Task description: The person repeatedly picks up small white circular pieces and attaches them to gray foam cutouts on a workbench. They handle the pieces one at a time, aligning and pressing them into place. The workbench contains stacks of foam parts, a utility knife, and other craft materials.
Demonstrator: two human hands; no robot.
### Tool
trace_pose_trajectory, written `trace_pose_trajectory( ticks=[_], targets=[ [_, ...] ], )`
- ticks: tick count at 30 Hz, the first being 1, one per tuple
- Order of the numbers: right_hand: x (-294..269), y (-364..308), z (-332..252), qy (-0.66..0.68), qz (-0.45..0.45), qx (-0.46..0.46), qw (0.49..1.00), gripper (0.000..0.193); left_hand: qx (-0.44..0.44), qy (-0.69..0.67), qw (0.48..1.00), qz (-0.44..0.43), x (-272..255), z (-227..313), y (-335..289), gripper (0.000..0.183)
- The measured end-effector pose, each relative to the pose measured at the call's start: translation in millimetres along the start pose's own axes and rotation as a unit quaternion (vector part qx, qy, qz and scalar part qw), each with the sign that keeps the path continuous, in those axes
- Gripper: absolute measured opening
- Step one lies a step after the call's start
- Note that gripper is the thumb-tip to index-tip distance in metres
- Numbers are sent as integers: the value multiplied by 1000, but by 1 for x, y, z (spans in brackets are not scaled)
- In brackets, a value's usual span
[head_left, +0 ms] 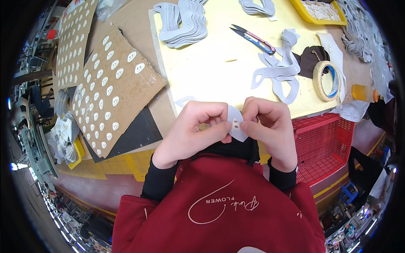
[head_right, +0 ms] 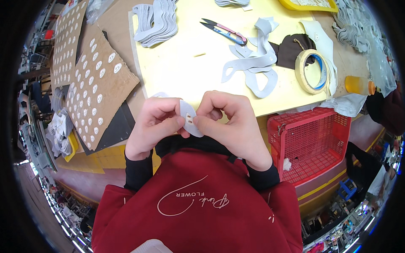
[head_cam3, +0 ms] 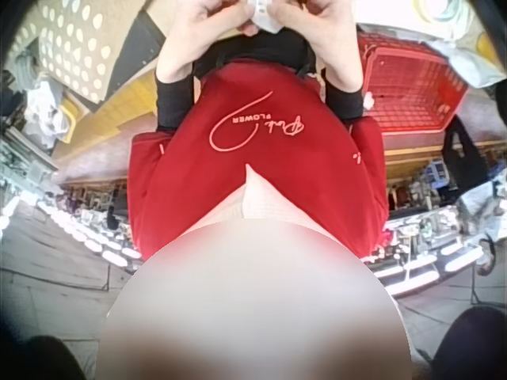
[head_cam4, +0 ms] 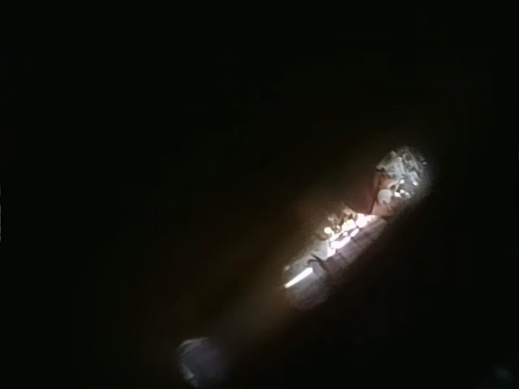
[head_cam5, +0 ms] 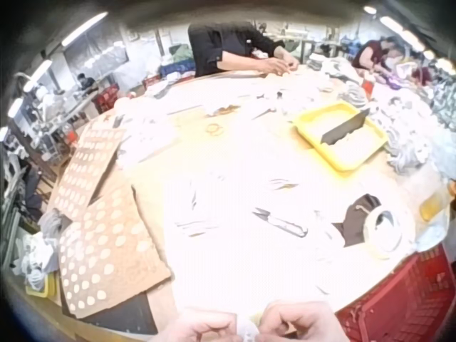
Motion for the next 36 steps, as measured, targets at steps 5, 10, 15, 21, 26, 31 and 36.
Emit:
trace_pose_trajectory(
  ticks=[5,10,15,21,26,31,36],
  targets=[
    [2,-2,0,8,3,4,1000,12,20,-71,996,-42,2,-5,6,16],
    [3,-2,3,14,6,11,1000,12,31,-32,999,-15,5,-8,7,17],
    [4,-1,2,12,-3,5,1000,12,17,-75,997,-30,6,-3,3,18],
    [4,0,2,23,-6,11,1000,12,62,-30,998,2,5,-7,4,14],
    [6,0,3,32,4,18,999,11,117,-36,992,18,5,-11,6,8],
    [4,5,5,-30,-24,-41,998,4,130,-34,989,57,4,-7,3,9],
    [3,6,6,-129,-85,-153,976,7,180,-81,977,82,5,-5,4,12]
  ],
)
Point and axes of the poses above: each hand's wrist, its own y-axis towards the middle knuckle, its own x-axis out of the palm, z = x × y, the point moved 2 cm from there along y, towards the middle knuckle, and after that the axes turned 11 degrees about -x, right-handed, at the moved point
